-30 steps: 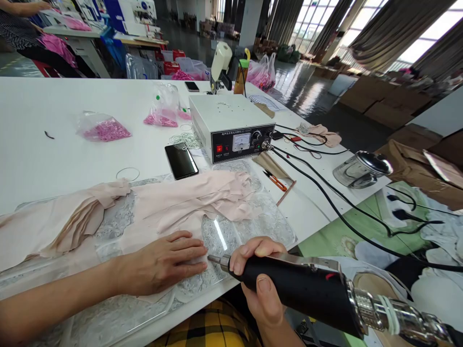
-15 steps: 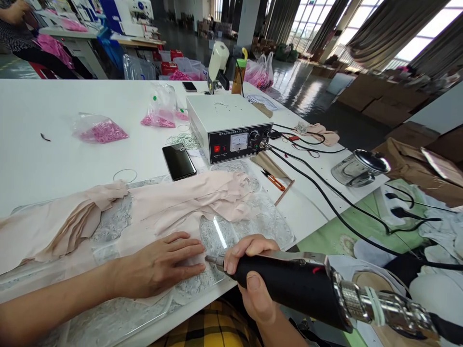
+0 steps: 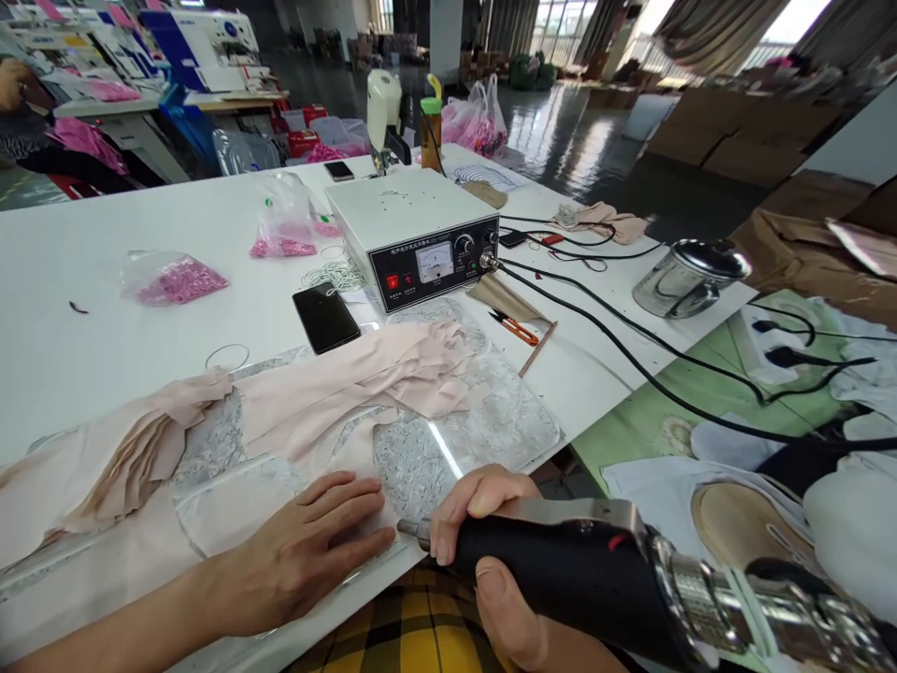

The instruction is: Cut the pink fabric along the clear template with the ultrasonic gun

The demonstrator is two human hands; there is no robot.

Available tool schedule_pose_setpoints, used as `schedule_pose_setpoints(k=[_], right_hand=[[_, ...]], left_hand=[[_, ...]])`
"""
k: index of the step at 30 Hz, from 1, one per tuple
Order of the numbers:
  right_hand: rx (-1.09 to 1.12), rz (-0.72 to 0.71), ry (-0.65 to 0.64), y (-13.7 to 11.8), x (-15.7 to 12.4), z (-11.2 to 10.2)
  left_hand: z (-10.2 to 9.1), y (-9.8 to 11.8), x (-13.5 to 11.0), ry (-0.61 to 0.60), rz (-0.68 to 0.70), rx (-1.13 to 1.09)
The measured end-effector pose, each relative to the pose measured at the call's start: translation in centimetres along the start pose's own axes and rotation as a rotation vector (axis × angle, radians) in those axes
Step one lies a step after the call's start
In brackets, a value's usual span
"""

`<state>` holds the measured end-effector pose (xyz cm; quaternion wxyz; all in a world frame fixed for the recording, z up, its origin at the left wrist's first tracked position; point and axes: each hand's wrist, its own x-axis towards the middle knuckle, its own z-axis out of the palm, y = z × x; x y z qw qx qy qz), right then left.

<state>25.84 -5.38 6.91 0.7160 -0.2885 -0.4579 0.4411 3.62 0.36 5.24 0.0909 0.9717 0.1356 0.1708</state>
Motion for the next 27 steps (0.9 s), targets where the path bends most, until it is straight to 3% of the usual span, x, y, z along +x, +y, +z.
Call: schedule_pose_setpoints(k=[17,27], right_hand=[[0.012,0.065,-0.019,0.3,-0.3,-0.5],[0.030,-0.013,0.043,1.0,1.5,1.0]], left_hand=[[-0.8,-0.4,-0.2,-0.007,-0.019,0.113],[-0.1,-0.5,-0.7,-0.002,-0.029,0.054]])
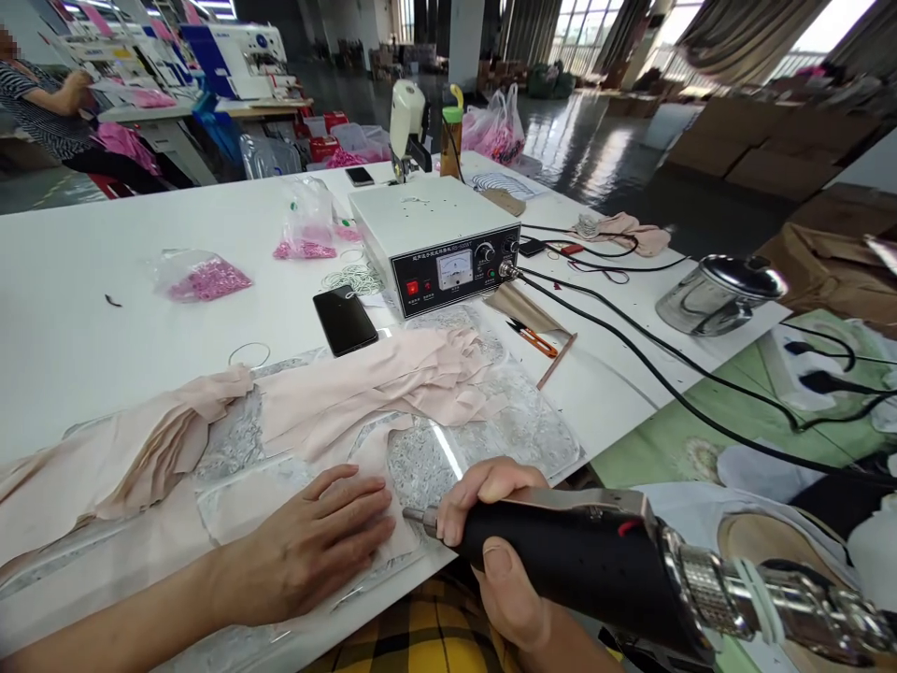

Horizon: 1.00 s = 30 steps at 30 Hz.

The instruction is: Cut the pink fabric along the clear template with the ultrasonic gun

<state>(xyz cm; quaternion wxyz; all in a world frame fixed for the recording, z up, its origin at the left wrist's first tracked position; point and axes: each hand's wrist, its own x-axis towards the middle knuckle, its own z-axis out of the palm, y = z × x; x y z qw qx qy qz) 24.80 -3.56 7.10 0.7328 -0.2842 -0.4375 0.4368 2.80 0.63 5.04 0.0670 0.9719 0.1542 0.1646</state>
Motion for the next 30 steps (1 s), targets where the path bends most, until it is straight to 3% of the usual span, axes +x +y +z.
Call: schedule_pose_setpoints(k=[21,30], right_hand=[[-0.074,0.076,-0.055,-1.4,-0.8,-0.1],[-0.152,0.064,-0.019,-1.2,-0.6,0.5]], left_hand=[[0.3,-0.1,-0.2,0.024,0.046,0.050],[0.0,0.0,0.0,0.033,0.057,0.064]])
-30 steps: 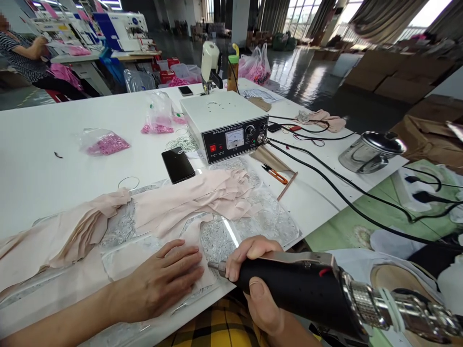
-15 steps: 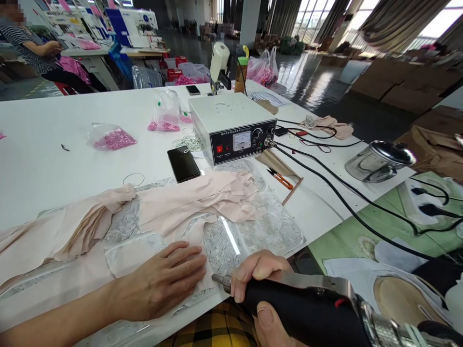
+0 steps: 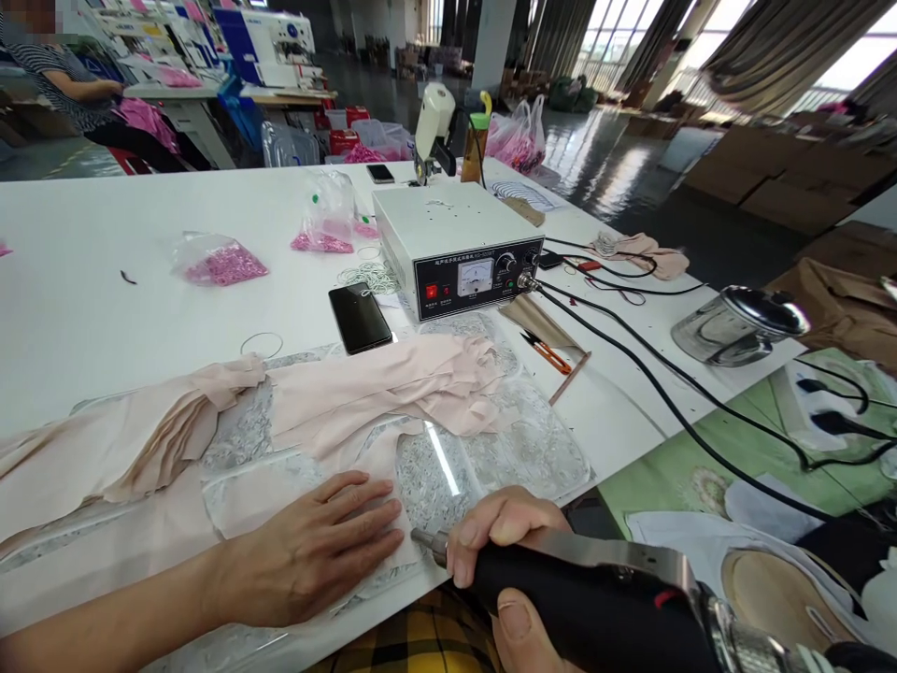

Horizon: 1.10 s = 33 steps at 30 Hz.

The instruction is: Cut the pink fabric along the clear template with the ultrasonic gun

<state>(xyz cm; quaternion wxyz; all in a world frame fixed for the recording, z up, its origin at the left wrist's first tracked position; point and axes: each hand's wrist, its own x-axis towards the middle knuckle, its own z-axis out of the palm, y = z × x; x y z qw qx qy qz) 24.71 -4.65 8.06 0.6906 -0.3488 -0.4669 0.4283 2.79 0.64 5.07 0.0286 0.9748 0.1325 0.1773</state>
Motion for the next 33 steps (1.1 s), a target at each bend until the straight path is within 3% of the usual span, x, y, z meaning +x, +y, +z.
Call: schedule_pose_setpoints(k=[12,19,27,33], right_hand=[[0.045,-0.085,-0.044,1.4,0.9,0.5],[0.032,-0.017,-0.141,1.9,0.4,-0.6],[0.006,-0.056,-0.056,0.6,0.2,-0.1],[0.023,-0.077,-0.040,1.2,0.4,0.0]], left_hand=[[0.0,0.1,0.0,0.016,-0.019,-0.020],[0.1,0.1,0.0,0.027,-0.019,-0.023],[0.1,0.2,0.0,0.012,-0.053,-0.046],[0.1,0.1,-0.1,0.025,-0.045,-0.060]])
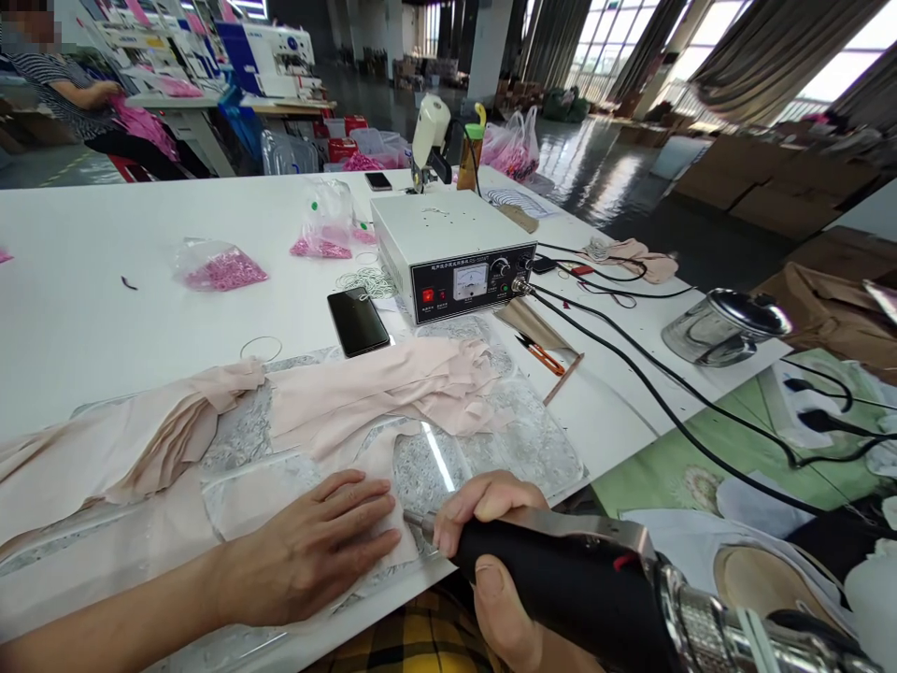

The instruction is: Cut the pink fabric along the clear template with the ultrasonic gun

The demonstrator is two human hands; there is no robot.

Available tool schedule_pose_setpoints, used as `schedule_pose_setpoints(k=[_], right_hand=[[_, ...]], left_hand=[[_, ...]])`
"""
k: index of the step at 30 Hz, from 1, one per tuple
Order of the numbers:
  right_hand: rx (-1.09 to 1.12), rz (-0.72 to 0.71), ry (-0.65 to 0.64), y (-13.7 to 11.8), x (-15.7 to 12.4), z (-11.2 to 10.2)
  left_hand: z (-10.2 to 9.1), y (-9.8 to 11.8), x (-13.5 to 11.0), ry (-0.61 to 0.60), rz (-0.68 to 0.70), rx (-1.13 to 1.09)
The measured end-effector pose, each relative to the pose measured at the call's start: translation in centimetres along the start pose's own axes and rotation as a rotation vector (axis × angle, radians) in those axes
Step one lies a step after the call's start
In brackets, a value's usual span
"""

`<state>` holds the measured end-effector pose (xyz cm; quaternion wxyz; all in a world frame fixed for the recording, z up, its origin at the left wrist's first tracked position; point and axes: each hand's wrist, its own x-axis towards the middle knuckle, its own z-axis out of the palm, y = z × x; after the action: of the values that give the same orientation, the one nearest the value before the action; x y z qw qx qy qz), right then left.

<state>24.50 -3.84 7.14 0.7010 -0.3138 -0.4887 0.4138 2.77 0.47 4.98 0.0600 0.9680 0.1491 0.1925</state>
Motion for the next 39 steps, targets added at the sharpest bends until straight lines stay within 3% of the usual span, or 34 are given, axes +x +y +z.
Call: schedule_pose_setpoints(k=[7,16,25,32,39], right_hand=[[0.013,-0.025,0.010,0.3,0.7,0.7],[-0.027,0.032,-0.065,1.0,0.0,-0.3],[-0.008,0.052,-0.083,-1.0,-0.5,-0.1],[0.006,0.041,-0.069,-0.5,-0.8,-0.3],[0.031,0.044,-0.069,-0.3,-0.9,-0.4]], left_hand=[[-0.1,0.0,0.1,-0.002,-0.007,0.001],[-0.3,-0.1,0.1,0.001,-0.005,0.000],[0.0,0.1,-0.2,-0.035,-0.031,0.000],[-0.6,-0.2,-0.1,-0.029,-0.052,0.020],[-1.2,-0.8,-0.2,-0.134,-0.065,0.052]])
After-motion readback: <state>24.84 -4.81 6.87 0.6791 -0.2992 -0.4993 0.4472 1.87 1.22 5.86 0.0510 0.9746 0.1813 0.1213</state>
